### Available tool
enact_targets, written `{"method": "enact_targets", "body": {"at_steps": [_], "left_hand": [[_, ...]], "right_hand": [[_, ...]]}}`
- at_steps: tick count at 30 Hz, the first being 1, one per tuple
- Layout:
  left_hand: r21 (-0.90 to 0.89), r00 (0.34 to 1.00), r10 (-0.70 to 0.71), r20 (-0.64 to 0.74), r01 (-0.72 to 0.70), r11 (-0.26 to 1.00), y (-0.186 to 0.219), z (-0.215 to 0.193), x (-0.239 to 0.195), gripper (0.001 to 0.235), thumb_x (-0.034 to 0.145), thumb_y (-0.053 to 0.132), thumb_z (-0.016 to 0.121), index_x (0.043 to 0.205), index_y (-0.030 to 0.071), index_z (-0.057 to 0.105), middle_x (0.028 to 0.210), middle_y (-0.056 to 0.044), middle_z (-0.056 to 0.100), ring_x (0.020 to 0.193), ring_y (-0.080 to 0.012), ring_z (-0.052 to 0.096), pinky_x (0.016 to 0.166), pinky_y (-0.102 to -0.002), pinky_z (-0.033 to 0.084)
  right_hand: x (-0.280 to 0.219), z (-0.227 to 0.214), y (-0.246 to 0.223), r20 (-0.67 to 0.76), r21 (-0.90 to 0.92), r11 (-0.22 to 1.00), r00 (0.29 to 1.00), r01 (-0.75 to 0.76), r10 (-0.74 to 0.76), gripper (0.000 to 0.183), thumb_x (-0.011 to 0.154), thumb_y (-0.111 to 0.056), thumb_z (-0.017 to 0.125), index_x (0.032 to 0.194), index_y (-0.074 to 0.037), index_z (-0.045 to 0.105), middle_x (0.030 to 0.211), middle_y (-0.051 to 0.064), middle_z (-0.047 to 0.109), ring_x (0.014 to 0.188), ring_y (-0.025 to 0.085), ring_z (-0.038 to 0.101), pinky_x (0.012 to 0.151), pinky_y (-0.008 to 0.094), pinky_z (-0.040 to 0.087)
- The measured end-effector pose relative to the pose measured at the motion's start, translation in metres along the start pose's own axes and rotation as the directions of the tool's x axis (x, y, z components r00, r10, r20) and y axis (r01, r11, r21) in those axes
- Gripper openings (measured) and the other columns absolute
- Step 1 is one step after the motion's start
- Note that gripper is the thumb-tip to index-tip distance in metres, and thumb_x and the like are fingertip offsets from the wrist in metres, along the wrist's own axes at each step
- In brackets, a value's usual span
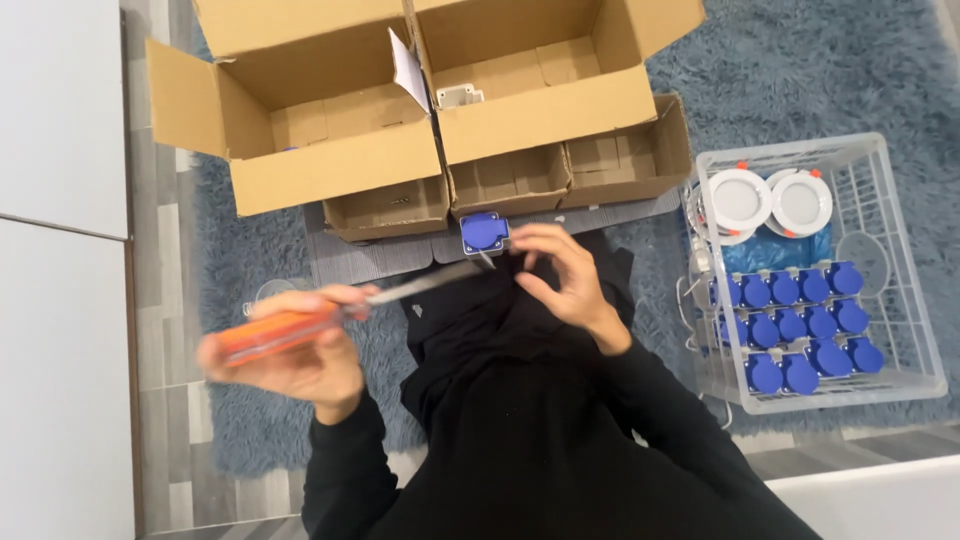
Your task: Assembling and inspecting electrical junction boxes and LED light fixtures using a screwdriver.
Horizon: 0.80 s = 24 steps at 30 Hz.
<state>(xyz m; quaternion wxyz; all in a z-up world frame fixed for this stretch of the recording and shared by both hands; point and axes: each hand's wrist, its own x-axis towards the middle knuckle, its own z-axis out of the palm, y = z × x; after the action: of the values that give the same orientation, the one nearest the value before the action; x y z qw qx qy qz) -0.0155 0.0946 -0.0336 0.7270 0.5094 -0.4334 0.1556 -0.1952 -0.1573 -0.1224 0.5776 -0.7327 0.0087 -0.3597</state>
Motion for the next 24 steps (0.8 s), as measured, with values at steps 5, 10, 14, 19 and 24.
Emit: {"method": "enact_targets", "body": {"at_steps": [5, 10, 14, 19, 24], "left_hand": [[-0.233, 0.991, -0.097, 0.095, 0.117, 0.965, 0.014, 0.034, -0.019, 0.083, 0.104, 0.010, 0.069, 0.165, 0.036, 0.017, 0.100, -0.020, 0.061, 0.080, -0.0484, 0.080, 0.058, -0.046, 0.073], [-0.332, 0.981, -0.101, 0.168, 0.152, 0.931, 0.013, 0.042, -0.029, 0.082, 0.104, -0.001, 0.065, 0.163, 0.030, 0.017, 0.106, -0.027, 0.060, 0.090, -0.0571, 0.079, 0.069, -0.053, 0.073], [-0.314, 0.982, -0.085, 0.171, 0.136, 0.940, 0.007, 0.044, -0.032, 0.084, 0.102, -0.006, 0.063, 0.164, 0.024, 0.015, 0.107, -0.027, 0.060, 0.090, -0.0581, 0.079, 0.073, -0.062, 0.072], [-0.303, 0.982, -0.088, 0.166, 0.136, 0.943, 0.004, 0.042, -0.032, 0.085, 0.102, -0.009, 0.062, 0.164, 0.021, 0.013, 0.108, -0.026, 0.061, 0.092, -0.0559, 0.079, 0.075, -0.063, 0.072], [-0.295, 0.982, -0.122, 0.146, 0.161, 0.942, 0.002, 0.039, -0.033, 0.085, 0.101, -0.010, 0.062, 0.163, 0.023, 0.013, 0.110, -0.026, 0.062, 0.095, -0.0544, 0.079, 0.076, -0.060, 0.072]], "right_hand": [[-0.050, -0.004, 0.005, 0.217, 0.468, 0.836, 0.954, -0.287, 0.207, 0.057, 0.113, -0.037, 0.057, 0.148, 0.008, 0.056, 0.131, 0.029, 0.073, 0.101, 0.030, 0.079, 0.078, 0.038, 0.063], [-0.094, -0.009, 0.038, 0.184, 0.618, 0.713, 0.943, -0.330, 0.277, 0.039, 0.110, -0.012, 0.059, 0.135, 0.018, 0.060, 0.102, 0.035, 0.078, 0.080, 0.036, 0.082, 0.064, 0.035, 0.063], [-0.101, -0.007, 0.048, 0.096, 0.649, 0.693, 0.938, -0.312, 0.332, 0.027, 0.101, 0.003, 0.067, 0.123, 0.019, 0.065, 0.092, 0.036, 0.077, 0.073, 0.036, 0.082, 0.059, 0.035, 0.064], [-0.095, -0.002, 0.050, 0.060, 0.676, 0.665, 0.923, -0.317, 0.380, 0.019, 0.099, 0.011, 0.067, 0.116, 0.016, 0.067, 0.093, 0.034, 0.079, 0.074, 0.034, 0.083, 0.058, 0.034, 0.065], [-0.092, 0.000, 0.057, 0.012, 0.706, 0.642, 0.912, -0.298, 0.410, 0.014, 0.100, 0.012, 0.065, 0.114, 0.012, 0.067, 0.101, 0.034, 0.081, 0.083, 0.036, 0.085, 0.065, 0.037, 0.068]]}}
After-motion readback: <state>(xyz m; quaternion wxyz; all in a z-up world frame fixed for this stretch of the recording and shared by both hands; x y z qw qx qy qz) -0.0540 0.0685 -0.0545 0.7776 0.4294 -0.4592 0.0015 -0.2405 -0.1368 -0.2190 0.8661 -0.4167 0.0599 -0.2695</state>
